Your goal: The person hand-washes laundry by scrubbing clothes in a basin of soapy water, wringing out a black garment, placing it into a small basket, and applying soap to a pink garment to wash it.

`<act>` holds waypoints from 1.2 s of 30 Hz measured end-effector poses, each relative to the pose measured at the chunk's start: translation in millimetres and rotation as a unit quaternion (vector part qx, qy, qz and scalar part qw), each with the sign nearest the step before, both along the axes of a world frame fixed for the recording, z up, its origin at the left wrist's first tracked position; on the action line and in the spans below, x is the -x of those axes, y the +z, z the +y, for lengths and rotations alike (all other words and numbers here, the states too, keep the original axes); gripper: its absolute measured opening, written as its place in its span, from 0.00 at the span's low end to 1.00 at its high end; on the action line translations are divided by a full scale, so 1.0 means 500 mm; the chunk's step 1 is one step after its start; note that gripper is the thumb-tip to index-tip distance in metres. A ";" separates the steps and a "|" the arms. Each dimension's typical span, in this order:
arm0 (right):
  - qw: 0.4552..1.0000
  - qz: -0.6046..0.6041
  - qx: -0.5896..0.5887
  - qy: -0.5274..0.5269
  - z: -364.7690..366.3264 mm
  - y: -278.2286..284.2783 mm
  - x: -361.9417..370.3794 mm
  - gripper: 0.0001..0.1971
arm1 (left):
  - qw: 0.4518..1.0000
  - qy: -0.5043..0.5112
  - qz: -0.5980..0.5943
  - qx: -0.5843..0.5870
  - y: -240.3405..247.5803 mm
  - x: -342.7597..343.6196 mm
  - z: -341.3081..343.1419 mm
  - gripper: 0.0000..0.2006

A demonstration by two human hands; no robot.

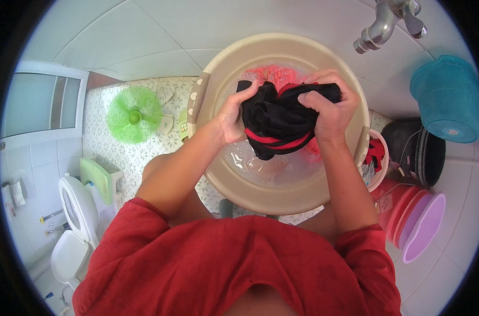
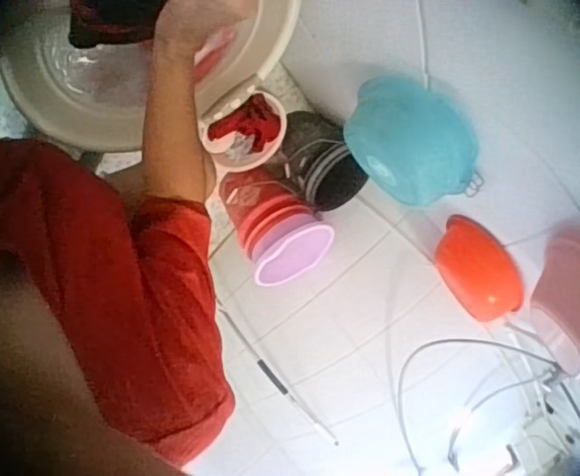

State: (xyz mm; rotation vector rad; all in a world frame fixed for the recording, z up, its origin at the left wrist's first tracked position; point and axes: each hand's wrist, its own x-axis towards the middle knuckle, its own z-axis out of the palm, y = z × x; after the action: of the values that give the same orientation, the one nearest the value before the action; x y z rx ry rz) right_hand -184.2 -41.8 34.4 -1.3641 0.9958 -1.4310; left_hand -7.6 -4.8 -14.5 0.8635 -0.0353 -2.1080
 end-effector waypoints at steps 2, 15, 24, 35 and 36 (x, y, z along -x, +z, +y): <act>1.000 0.008 0.026 0.004 -0.005 0.004 0.009 0.08 | 0.993 -0.017 0.114 -0.003 -0.006 0.001 0.003 0.28; 0.970 -0.134 -0.203 0.027 -0.040 -0.019 0.030 0.21 | 0.941 0.118 -0.313 0.058 -0.009 0.019 0.002 0.14; 0.839 -0.121 -0.471 0.245 -0.024 -0.041 0.081 0.35 | 0.629 0.224 -0.601 0.439 0.072 -0.039 -0.019 0.16; 0.675 -0.243 -0.606 0.344 -0.001 -0.104 0.089 0.41 | 0.418 0.222 -0.541 0.695 0.125 -0.013 0.014 0.20; 0.648 -0.287 -0.602 0.367 0.008 -0.109 0.077 0.41 | 0.419 0.221 -0.541 0.695 0.122 -0.012 0.020 0.20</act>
State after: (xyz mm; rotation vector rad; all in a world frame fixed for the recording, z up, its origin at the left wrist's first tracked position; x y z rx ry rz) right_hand -222.6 -37.9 -20.0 -0.1416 0.5665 -0.2564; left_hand -1.5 5.0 46.7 0.7227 -1.7207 -0.1471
